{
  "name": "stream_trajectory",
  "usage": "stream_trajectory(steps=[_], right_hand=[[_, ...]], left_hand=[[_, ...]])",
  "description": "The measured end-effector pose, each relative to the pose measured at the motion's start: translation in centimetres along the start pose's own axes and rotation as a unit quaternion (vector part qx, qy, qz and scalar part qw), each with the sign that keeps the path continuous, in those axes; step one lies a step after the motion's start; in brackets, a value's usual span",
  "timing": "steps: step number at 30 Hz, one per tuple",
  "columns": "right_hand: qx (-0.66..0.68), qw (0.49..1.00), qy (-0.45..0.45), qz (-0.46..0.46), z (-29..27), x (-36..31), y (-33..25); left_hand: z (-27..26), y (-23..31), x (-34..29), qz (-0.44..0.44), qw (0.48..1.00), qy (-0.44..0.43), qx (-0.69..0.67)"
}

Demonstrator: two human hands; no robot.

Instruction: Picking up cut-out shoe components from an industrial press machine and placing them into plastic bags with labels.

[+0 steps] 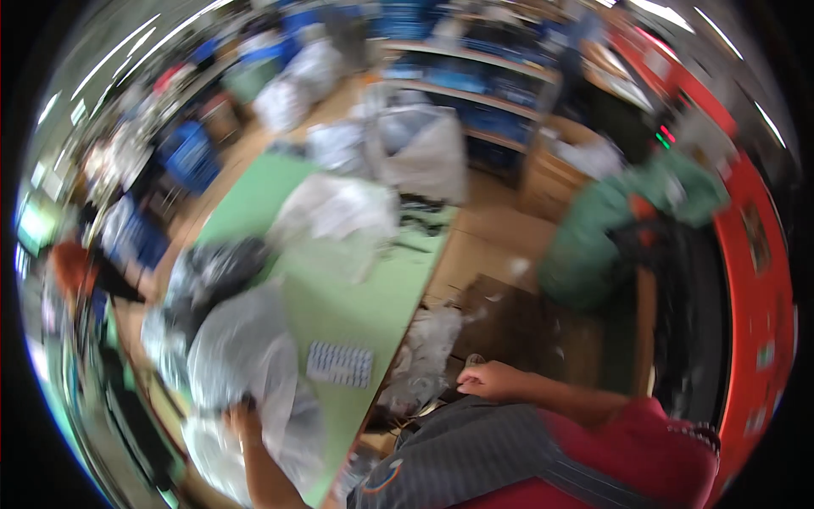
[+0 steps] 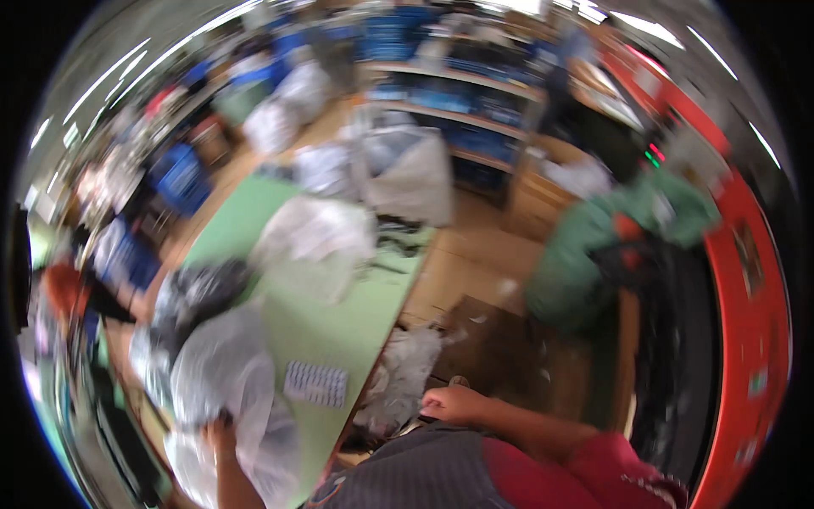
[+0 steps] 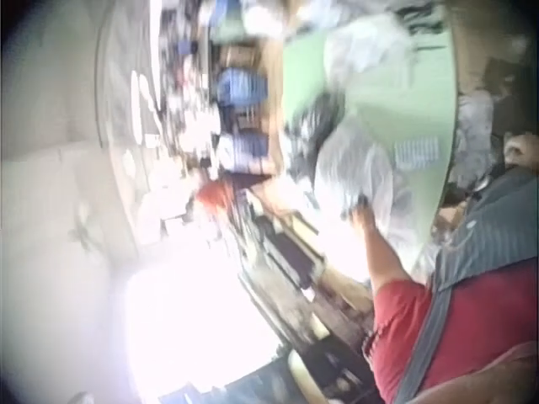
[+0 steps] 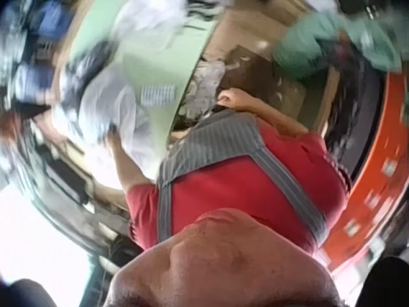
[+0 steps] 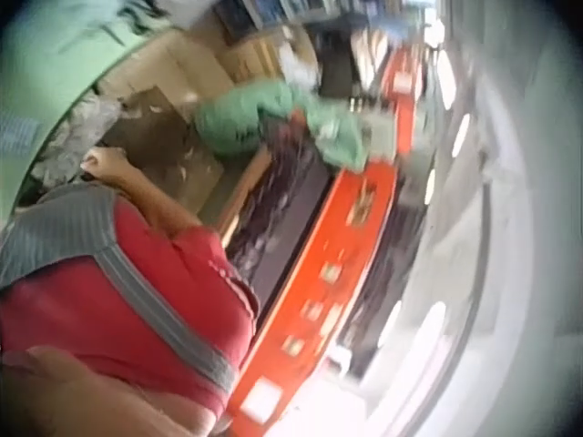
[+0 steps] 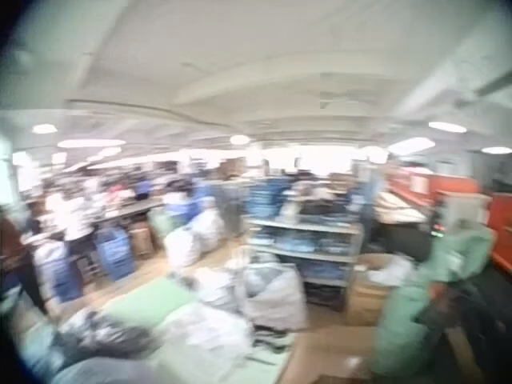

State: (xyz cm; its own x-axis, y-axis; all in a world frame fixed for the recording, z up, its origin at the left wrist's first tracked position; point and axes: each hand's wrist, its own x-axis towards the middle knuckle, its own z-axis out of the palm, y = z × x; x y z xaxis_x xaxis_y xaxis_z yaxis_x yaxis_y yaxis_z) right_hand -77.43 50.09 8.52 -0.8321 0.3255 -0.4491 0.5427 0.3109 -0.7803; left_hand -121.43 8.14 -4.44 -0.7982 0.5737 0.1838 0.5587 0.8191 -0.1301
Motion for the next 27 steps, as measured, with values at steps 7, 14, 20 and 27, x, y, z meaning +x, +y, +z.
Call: stream_trajectory(steps=[7, 14, 20, 27], right_hand=[[0.001, 0.996, 0.024, -0.084, -0.1, -2.8, 6.9], [0.074, 0.980, 0.164, -0.081, -2.1, -12.1, 6.9], [-0.049, 0.803, 0.547, -0.231, -1.2, -21.2, 8.8], [-0.041, 0.751, 0.658, 0.041, 2.9, -39.3, 12.1]], left_hand=[[-6.3, 15.0, 17.3, 0.149, 0.987, -0.039, -0.045], [-17.3, 30.9, 12.9, 0.379, 0.921, 0.079, 0.046], [-30.8, 50.6, -4.8, 0.691, 0.709, 0.031, -0.134], [-41.5, 67.6, -26.1, 0.957, 0.261, 0.044, -0.119]])
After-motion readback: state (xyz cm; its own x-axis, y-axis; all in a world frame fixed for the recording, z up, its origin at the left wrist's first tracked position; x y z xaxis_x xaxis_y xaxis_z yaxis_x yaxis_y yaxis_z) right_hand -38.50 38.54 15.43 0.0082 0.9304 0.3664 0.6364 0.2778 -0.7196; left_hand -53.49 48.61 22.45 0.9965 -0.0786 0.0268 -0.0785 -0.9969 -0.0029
